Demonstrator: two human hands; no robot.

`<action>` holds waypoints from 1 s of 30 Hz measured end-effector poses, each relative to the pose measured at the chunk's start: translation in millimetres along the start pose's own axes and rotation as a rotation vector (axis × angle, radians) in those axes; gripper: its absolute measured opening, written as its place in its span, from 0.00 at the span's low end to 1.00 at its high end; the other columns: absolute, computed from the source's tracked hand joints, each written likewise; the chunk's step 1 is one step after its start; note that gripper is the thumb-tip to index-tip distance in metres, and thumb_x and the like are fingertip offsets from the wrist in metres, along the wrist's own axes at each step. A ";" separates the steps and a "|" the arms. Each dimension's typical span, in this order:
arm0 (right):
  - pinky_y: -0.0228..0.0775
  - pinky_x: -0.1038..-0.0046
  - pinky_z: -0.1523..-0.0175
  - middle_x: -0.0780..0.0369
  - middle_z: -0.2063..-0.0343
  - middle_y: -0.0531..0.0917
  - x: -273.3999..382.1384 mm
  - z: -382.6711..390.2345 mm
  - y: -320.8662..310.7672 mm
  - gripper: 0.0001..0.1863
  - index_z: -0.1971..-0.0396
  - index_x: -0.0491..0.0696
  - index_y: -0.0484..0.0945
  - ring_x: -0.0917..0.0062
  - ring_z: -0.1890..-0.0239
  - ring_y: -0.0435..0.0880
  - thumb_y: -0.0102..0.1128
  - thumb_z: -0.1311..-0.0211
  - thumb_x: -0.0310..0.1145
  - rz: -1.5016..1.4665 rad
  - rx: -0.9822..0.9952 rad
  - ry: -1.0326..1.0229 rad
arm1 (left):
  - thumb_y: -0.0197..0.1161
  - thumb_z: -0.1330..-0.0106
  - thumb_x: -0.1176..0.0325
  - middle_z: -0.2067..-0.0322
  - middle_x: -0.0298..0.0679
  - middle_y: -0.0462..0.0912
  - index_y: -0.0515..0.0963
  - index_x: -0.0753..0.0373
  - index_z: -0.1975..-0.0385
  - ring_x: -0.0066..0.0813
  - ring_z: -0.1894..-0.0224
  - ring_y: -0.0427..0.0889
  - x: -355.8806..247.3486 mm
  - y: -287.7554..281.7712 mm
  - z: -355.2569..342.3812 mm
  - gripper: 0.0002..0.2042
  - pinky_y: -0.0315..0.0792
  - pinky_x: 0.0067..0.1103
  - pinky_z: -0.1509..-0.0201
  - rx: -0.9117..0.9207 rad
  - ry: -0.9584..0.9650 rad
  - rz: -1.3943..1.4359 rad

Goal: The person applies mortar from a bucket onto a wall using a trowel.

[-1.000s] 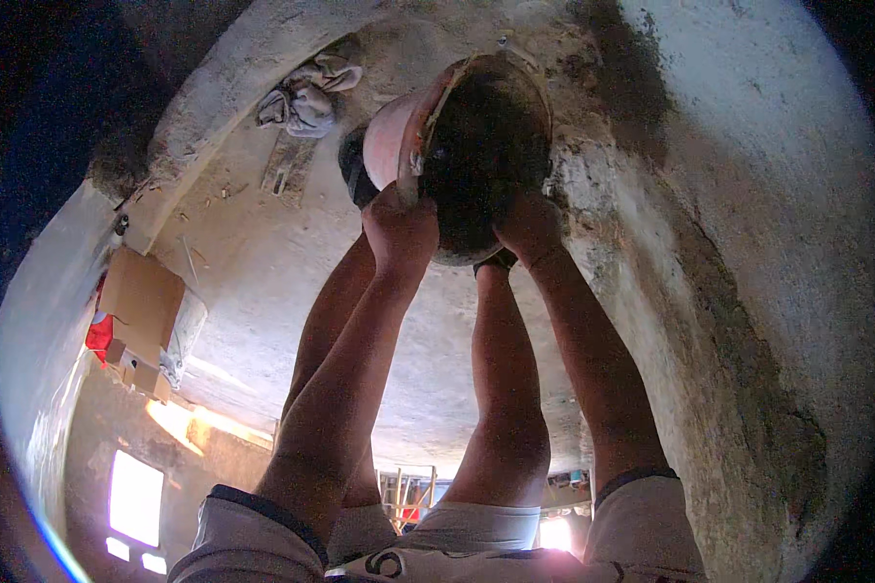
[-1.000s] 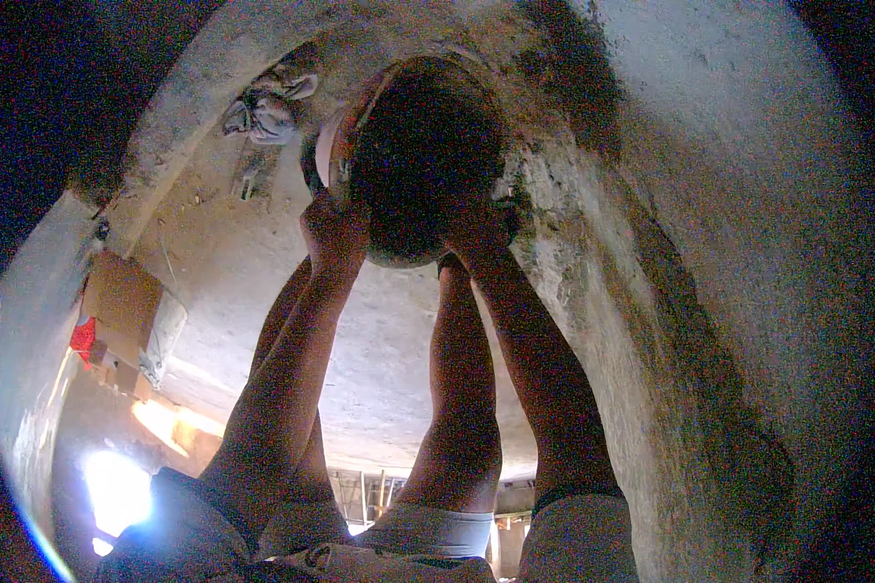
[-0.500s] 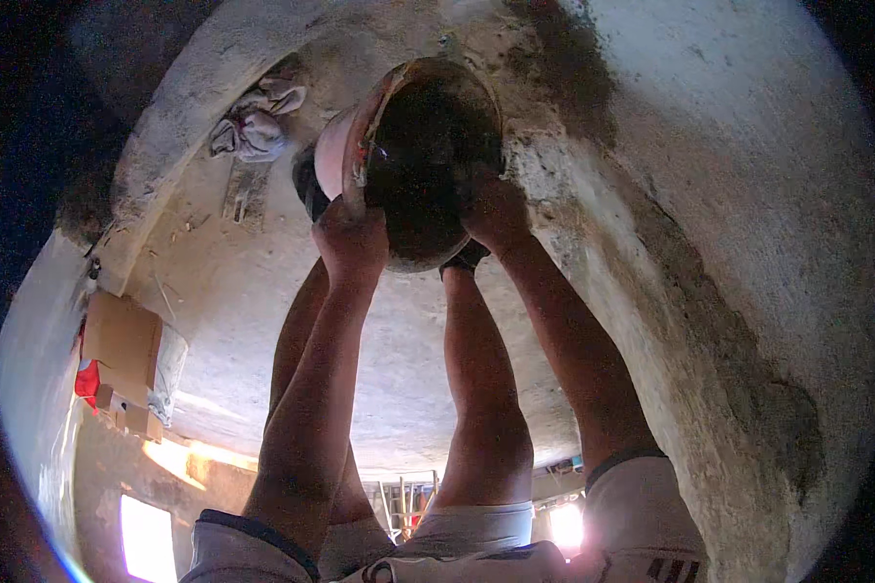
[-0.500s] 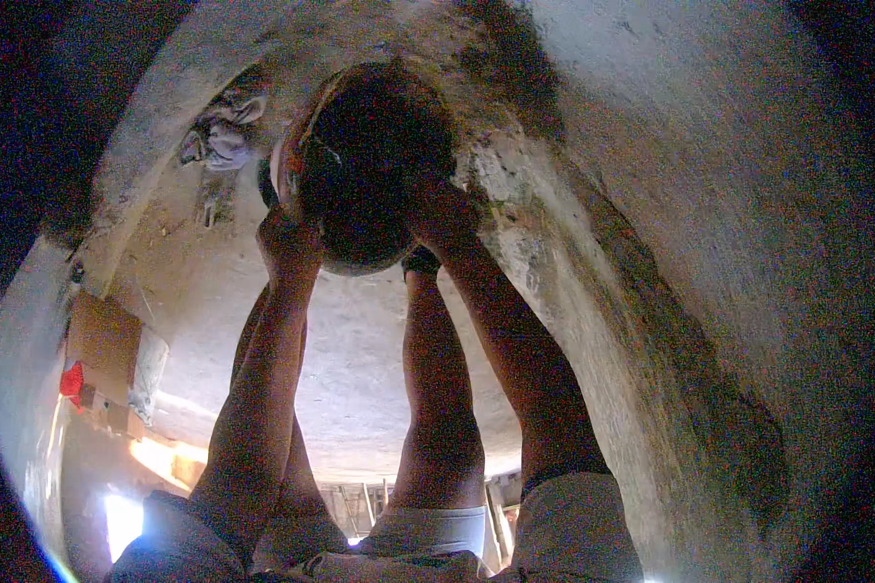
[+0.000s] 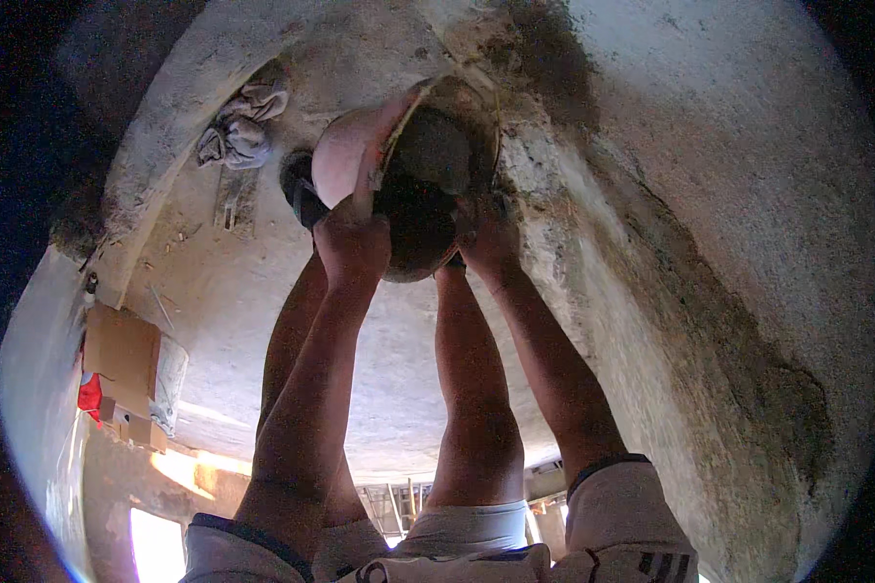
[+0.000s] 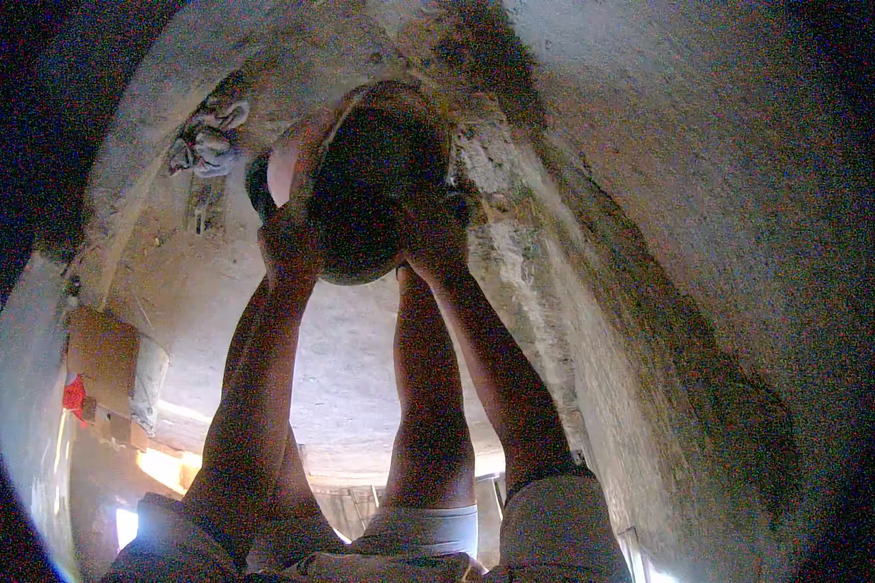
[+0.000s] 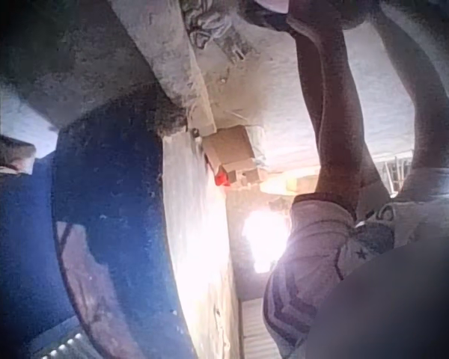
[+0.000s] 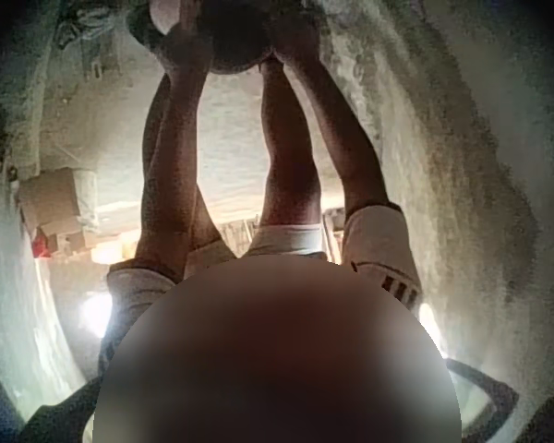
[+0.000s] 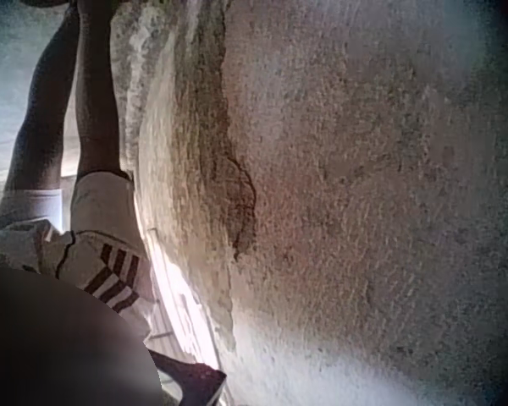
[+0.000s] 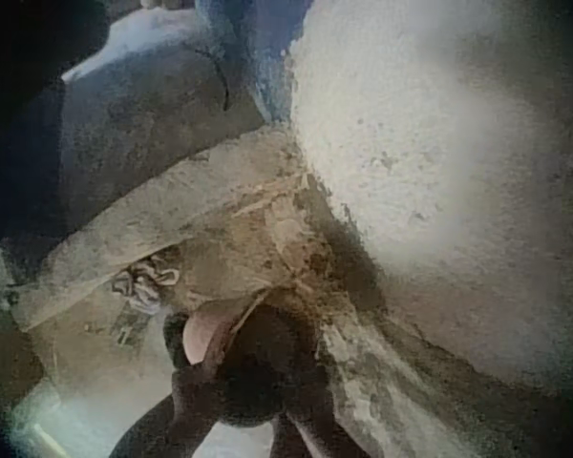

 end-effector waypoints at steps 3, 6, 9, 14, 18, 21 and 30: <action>0.70 0.56 0.66 0.47 0.66 0.77 -38.7 17.3 2.4 0.19 0.55 0.44 0.68 0.53 0.68 0.78 0.53 0.44 0.37 -0.046 -0.053 0.141 | 0.54 0.57 0.74 0.83 0.49 0.76 0.75 0.69 0.76 0.37 0.78 0.79 -19.7 0.0 1.3 0.09 0.71 0.26 0.71 -0.009 0.090 0.171; 0.70 0.60 0.69 0.48 0.69 0.77 -59.4 36.4 8.9 0.18 0.55 0.43 0.69 0.53 0.71 0.78 0.53 0.44 0.36 -0.159 -0.018 0.319 | 0.54 0.57 0.75 0.83 0.50 0.76 0.75 0.70 0.77 0.36 0.78 0.79 -19.2 3.0 2.1 0.08 0.71 0.26 0.72 -0.021 0.094 0.105; 0.69 0.63 0.72 0.49 0.73 0.77 -64.0 38.4 -1.5 0.15 0.60 0.42 0.70 0.54 0.73 0.78 0.54 0.43 0.36 -0.125 -0.042 0.301 | 0.54 0.58 0.75 0.84 0.50 0.75 0.75 0.70 0.78 0.35 0.79 0.79 -26.6 2.2 1.4 0.08 0.70 0.26 0.72 -0.032 0.153 0.133; 0.68 0.61 0.71 0.49 0.77 0.76 -55.9 41.1 -14.2 0.12 0.67 0.41 0.70 0.53 0.73 0.77 0.54 0.44 0.35 -0.125 -0.173 0.204 | 0.55 0.58 0.76 0.85 0.47 0.74 0.74 0.70 0.78 0.29 0.81 0.76 -24.7 4.6 7.5 0.07 0.69 0.25 0.74 -0.037 0.066 0.149; 0.67 0.59 0.70 0.49 0.76 0.76 -59.5 43.4 -10.9 0.13 0.65 0.41 0.70 0.52 0.73 0.76 0.54 0.43 0.36 -0.234 -0.104 0.291 | 0.55 0.57 0.75 0.86 0.44 0.73 0.75 0.70 0.77 0.24 0.81 0.72 -24.1 6.5 6.2 0.08 0.69 0.24 0.74 -0.019 0.094 0.183; 0.67 0.60 0.70 0.49 0.75 0.76 -51.6 45.0 -18.7 0.14 0.63 0.40 0.69 0.52 0.72 0.76 0.53 0.43 0.35 -0.195 -0.137 0.221 | 0.55 0.56 0.74 0.85 0.45 0.74 0.75 0.70 0.75 0.26 0.80 0.74 -20.5 11.5 4.9 0.09 0.69 0.24 0.73 0.007 0.016 0.170; 0.66 0.67 0.69 0.51 0.76 0.76 -64.1 54.2 -20.2 0.11 0.63 0.42 0.69 0.58 0.73 0.76 0.52 0.42 0.32 -0.350 -0.179 0.239 | 0.57 0.56 0.71 0.83 0.49 0.76 0.75 0.69 0.75 0.40 0.77 0.78 -13.4 3.7 2.5 0.09 0.71 0.27 0.70 -0.042 0.011 0.039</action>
Point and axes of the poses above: each hand's wrist, its own z-axis away from the middle knuckle, its own y-axis out of the palm, x = y × z, the point moved 10 cm from there along -z, towards the middle knuckle
